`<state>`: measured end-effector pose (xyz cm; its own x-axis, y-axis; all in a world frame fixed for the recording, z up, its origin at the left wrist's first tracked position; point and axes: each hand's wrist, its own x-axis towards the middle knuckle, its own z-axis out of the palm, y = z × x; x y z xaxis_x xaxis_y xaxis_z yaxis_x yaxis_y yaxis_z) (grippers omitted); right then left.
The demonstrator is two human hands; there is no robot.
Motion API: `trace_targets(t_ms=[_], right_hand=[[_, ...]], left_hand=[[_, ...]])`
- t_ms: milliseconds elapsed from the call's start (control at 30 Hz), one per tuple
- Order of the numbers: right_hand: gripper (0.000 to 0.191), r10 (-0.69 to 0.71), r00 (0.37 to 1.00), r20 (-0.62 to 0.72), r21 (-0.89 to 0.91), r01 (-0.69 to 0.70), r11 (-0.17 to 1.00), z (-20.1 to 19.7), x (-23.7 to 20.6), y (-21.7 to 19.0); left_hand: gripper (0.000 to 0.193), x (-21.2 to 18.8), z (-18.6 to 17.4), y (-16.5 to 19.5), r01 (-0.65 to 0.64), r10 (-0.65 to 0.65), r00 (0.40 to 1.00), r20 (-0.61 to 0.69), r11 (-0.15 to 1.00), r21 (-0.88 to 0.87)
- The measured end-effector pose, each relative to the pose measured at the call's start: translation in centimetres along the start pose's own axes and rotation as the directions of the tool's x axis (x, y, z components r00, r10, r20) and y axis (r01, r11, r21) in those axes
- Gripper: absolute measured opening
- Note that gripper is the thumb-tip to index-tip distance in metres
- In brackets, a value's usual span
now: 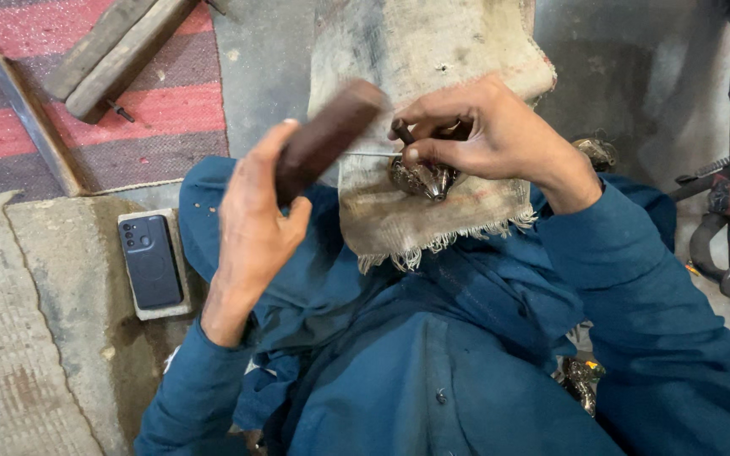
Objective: The person sits cross-legged and uses a hammer and chisel to engrave decorative patterns on a small metal object placed on a cloth on their lap. They repeatedly strike the chisel with the hammer, repositioning the chisel and rotating the object as needed.
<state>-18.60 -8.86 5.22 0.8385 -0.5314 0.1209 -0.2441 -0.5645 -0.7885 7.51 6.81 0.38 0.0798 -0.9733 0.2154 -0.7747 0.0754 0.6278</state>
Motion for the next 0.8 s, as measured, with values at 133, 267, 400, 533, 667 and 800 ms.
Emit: trace_targets(t_ms=[133, 267, 400, 533, 667, 800], right_hand=[[0.032, 0.000, 1.000, 0.013, -0.001, 0.000, 1.000, -0.1, 0.0, 0.0], [0.028, 0.012, 0.999, 0.032, -0.006, -0.012, 1.000, -0.4, 0.0, -0.1], [0.030, -0.060, 0.998, 0.020, -0.037, 0.061, 0.997, -0.4, 0.1, -0.1], [0.029, -0.018, 0.999, 0.037, 0.004, 0.018, 1.000, -0.5, 0.0, 0.0], [0.026, -0.034, 0.997, 0.069, -0.039, 0.037, 0.999, -0.7, 0.1, 0.3], [0.033, -0.108, 0.993, 0.050, -0.046, 0.110, 0.993, -0.8, 0.2, 0.6]], left_hand=[[0.077, 0.5, -0.4, 0.3, 0.031, -0.032, 0.999, 0.034, 0.999, 0.034], [0.080, 0.7, -0.5, 0.4, -0.133, 0.108, 0.984, -0.141, 0.974, -0.181], [0.081, 0.8, -0.6, 0.1, -0.051, 0.053, 0.998, -0.027, 0.997, 0.061], [0.081, 1.0, -0.7, -0.2, -0.061, 0.063, 0.997, -0.038, 0.997, 0.047], [0.082, 1.3, -0.7, -0.3, -0.148, 0.128, 0.984, -0.125, 0.975, -0.166], [0.082, 1.4, -0.8, -0.4, -0.113, 0.114, 0.993, -0.037, 0.993, 0.032]])
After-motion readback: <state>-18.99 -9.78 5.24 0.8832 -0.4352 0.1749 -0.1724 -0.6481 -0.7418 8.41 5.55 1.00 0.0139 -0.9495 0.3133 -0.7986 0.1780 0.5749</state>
